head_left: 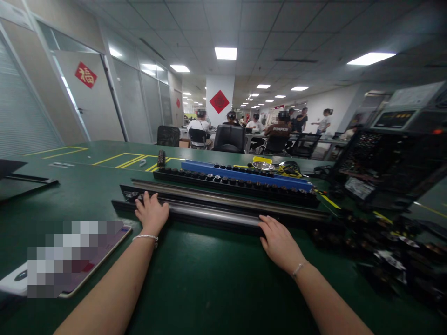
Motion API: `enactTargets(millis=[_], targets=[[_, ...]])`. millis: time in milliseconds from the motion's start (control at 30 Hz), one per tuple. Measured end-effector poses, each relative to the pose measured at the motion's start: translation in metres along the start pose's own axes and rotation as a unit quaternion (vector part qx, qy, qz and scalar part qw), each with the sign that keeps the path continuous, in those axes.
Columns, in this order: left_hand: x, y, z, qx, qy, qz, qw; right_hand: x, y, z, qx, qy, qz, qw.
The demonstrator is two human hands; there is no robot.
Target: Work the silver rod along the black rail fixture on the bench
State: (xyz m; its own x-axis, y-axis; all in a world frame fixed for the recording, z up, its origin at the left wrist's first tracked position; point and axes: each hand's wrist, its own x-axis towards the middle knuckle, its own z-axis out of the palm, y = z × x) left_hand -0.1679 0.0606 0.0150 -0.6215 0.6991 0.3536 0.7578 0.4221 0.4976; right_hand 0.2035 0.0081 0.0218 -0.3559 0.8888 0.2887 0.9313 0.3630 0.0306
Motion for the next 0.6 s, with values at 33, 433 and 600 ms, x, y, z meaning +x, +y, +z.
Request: enactTargets(millis=[33,433,600], targets=[[0.0,0.001,0.0,-0.002,0.002,-0.005,1.0,0.0,0.0,0.0,0.0,0.001,0.0,1.0],[0.011,-0.007,-0.001,-0.032,0.042,-0.077,0.996,-0.001,0.001,0.001,0.019,0.014,-0.003,1.0],[0.014,-0.009,-0.002,-0.045,0.041,-0.097,0.993,0.0,0.0,-0.003,0.02,-0.001,0.001,1.0]])
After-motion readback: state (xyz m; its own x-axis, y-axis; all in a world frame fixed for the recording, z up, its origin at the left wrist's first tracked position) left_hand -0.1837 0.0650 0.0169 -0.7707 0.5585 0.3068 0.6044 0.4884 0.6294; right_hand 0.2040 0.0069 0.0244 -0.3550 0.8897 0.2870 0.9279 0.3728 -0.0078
